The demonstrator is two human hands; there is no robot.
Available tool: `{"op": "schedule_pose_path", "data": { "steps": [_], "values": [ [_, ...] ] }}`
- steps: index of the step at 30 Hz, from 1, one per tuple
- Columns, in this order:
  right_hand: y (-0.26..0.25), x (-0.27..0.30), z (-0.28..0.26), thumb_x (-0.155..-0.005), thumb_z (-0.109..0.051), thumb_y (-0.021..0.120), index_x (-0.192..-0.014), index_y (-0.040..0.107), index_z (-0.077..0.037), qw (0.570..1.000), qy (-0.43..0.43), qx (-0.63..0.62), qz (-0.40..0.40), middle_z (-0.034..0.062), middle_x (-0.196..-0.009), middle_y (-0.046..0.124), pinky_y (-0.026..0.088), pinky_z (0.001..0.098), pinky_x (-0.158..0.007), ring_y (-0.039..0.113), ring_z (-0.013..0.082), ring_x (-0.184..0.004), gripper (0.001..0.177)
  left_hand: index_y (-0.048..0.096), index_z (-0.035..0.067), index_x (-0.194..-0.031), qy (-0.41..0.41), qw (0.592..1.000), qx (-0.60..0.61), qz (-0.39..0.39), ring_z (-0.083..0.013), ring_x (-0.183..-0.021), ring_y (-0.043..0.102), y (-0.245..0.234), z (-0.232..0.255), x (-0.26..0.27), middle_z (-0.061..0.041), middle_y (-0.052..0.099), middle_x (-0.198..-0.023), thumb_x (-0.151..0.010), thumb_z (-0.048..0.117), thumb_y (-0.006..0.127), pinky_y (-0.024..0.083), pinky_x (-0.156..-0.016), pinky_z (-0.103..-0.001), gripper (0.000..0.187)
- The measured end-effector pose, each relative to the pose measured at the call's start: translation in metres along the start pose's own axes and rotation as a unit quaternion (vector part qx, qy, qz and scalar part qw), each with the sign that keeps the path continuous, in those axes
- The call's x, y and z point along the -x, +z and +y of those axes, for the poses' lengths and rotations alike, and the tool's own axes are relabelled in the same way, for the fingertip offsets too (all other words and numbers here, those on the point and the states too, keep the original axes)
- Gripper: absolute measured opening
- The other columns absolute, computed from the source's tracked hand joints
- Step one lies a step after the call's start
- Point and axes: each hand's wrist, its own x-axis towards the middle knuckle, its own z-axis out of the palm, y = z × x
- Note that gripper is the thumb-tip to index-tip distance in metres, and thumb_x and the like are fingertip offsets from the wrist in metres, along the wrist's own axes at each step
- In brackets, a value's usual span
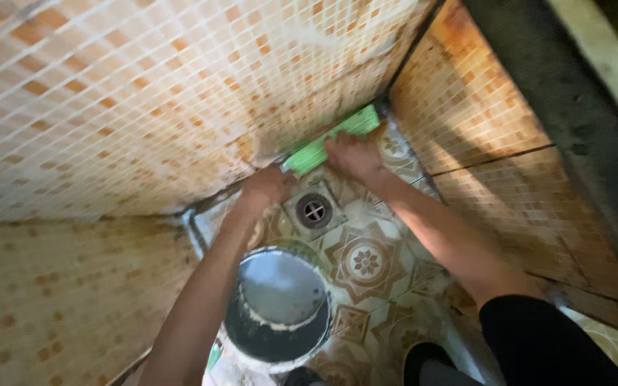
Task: The person cleans the wall tiles in a bathroom using a sponge, dipping it into a bucket of liquid and scrubbing the grout and tile surfaces.
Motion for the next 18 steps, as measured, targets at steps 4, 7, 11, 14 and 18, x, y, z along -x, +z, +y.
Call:
{"op": "schedule_pose_path", "data": {
  "steps": [4,7,11,14,18],
  "values": [
    [0.022,-0.004,-0.041,-0.104,-0.027,0.053,-0.128,0.053,-0.010,0.998,0.014,0.048,0.036,0.0218,-0.117,0.063,0.060,0.0516,-0.070,0.071,0.0375,-0.090,0.030,0.067,0.003,-0.126,-0.040,0.971,0.098,-0.215,-0.0361,-0.102,0.077,-0.059,0.014,0.116,-0.019,0.072,-0.122,-0.087,0.069,0.053,0.068,-0.085,-0.051,0.078],
    [0.030,-0.010,-0.091,-0.102,-0.026,0.053,-0.123,0.061,-0.014,0.996,-0.020,0.078,0.032,0.0168,-0.112,0.068,0.060,0.0577,-0.076,0.073,0.0345,-0.091,0.025,0.058,0.020,-0.136,0.040,0.962,0.097,-0.254,-0.0287,-0.115,0.069,-0.066,0.011,0.166,-0.012,0.068,-0.133,-0.079,0.066,0.063,0.062,-0.089,-0.049,0.074],
    [0.011,-0.009,-0.065,-0.089,-0.023,0.060,-0.101,0.067,-0.009,0.998,-0.012,-0.031,0.051,0.0198,-0.103,0.068,0.060,0.0559,-0.073,0.072,0.0388,-0.089,0.020,0.062,0.022,-0.136,0.156,0.975,0.067,-0.145,-0.0324,-0.118,0.064,-0.041,-0.007,0.189,-0.014,0.067,-0.133,-0.077,0.056,0.080,0.052,-0.094,-0.045,0.070],
    [-0.020,0.001,0.008,-0.094,-0.048,0.060,-0.105,0.065,-0.006,0.992,0.031,0.112,0.054,0.0177,-0.101,0.070,0.054,0.0647,-0.074,0.073,0.0334,-0.084,0.044,0.072,0.024,-0.127,0.155,0.987,-0.005,-0.040,-0.0349,-0.108,0.069,-0.014,-0.016,0.195,-0.013,0.073,-0.120,-0.083,0.031,0.072,0.056,-0.089,-0.046,0.045],
    [0.012,-0.008,-0.017,-0.097,-0.031,0.061,-0.104,0.065,-0.006,0.992,0.079,0.053,0.085,0.0162,-0.099,0.069,0.059,0.0526,-0.060,0.072,0.0336,-0.080,0.026,0.077,0.010,-0.105,0.100,0.982,-0.159,-0.006,-0.0380,-0.100,0.071,-0.008,-0.024,0.200,-0.020,0.073,-0.102,-0.090,0.017,0.067,0.057,-0.086,-0.049,0.019]
  ]
}}
